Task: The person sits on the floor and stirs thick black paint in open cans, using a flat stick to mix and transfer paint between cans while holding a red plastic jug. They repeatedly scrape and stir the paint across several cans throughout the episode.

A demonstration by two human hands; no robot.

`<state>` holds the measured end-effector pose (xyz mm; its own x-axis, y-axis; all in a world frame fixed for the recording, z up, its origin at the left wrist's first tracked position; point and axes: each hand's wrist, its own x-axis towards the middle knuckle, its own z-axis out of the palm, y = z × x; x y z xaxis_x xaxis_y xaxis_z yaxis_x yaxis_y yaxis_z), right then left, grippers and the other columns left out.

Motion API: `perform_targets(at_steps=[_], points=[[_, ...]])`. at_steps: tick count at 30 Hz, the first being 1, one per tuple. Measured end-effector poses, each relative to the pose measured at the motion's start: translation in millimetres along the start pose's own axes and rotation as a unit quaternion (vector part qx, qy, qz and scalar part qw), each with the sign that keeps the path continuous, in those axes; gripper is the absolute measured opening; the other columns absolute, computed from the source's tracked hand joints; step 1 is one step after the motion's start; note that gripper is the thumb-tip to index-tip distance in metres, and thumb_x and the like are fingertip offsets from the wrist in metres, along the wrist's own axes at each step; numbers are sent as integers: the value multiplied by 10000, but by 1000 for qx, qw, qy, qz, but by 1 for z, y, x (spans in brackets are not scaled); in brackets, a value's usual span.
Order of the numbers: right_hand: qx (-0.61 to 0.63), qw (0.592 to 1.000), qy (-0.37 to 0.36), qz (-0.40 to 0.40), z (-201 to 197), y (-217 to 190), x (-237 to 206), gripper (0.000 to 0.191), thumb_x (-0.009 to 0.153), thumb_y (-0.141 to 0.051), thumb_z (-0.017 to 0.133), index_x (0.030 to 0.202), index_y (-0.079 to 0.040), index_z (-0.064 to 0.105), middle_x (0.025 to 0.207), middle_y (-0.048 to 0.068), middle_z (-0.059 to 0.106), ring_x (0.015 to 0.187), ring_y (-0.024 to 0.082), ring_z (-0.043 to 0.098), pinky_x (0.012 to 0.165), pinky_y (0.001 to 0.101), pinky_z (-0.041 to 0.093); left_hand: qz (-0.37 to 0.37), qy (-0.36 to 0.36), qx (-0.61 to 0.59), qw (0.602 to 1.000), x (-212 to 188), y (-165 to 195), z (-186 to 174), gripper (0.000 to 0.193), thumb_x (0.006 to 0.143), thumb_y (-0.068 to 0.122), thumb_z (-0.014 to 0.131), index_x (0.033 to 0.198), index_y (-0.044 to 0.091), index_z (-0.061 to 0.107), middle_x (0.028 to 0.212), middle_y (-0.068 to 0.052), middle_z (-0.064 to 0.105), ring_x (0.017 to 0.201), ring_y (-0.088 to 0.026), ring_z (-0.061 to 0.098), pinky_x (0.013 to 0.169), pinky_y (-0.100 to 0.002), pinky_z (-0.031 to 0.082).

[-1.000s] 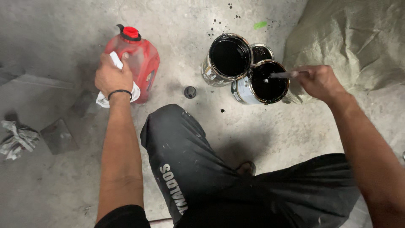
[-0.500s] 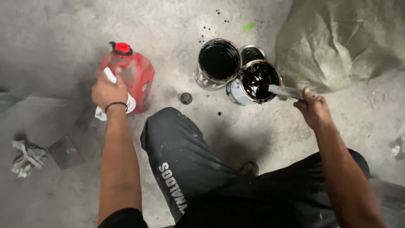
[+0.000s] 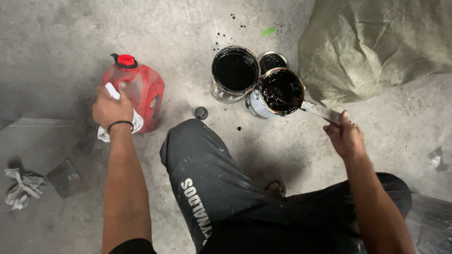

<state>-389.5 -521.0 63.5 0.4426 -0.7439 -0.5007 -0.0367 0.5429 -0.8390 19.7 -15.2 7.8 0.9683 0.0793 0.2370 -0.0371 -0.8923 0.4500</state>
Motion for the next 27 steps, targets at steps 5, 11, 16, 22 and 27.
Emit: perform_targets(at_steps=[5,11,16,22,27], points=[[5,999,-32,-7,-15,7,-7,266,1167,-266,564,1108,-10,526,919,66,531,686,140,467,822,414,515,7,1,0,1000,-1,-2,2,512,964,525,782,981,35,632,824,-277,702,811,-520,674,669,-618,500],[-20,999,30,21,-22,7,-18,263,1119,-301,502,1062,-54,572,948,64,586,674,130,499,841,401,506,8,4,2,1000,-2,-3,1,497,961,508,785,1004,35,639,825,-282,702,803,-526,672,661,-622,495],[52,998,-39,27,-33,6,-24,264,1183,-285,533,1034,-67,525,923,37,532,662,118,443,835,372,490,10,0,-6,1000,-3,-4,2,499,962,501,787,1014,28,636,836,-272,707,805,-517,679,663,-618,501],[86,995,0,46,-57,2,-23,257,1174,-308,495,1140,-58,544,1002,65,599,668,93,440,851,315,474,12,7,-7,1000,-3,-7,4,480,961,494,793,991,46,626,802,-257,703,779,-512,676,651,-617,499],[71,995,-57,41,-77,-3,-29,310,1193,-336,466,1206,-37,546,993,55,581,692,95,472,890,340,480,9,7,-5,1000,-3,-8,5,488,963,503,796,980,48,620,793,-258,699,771,-513,674,642,-619,496]])
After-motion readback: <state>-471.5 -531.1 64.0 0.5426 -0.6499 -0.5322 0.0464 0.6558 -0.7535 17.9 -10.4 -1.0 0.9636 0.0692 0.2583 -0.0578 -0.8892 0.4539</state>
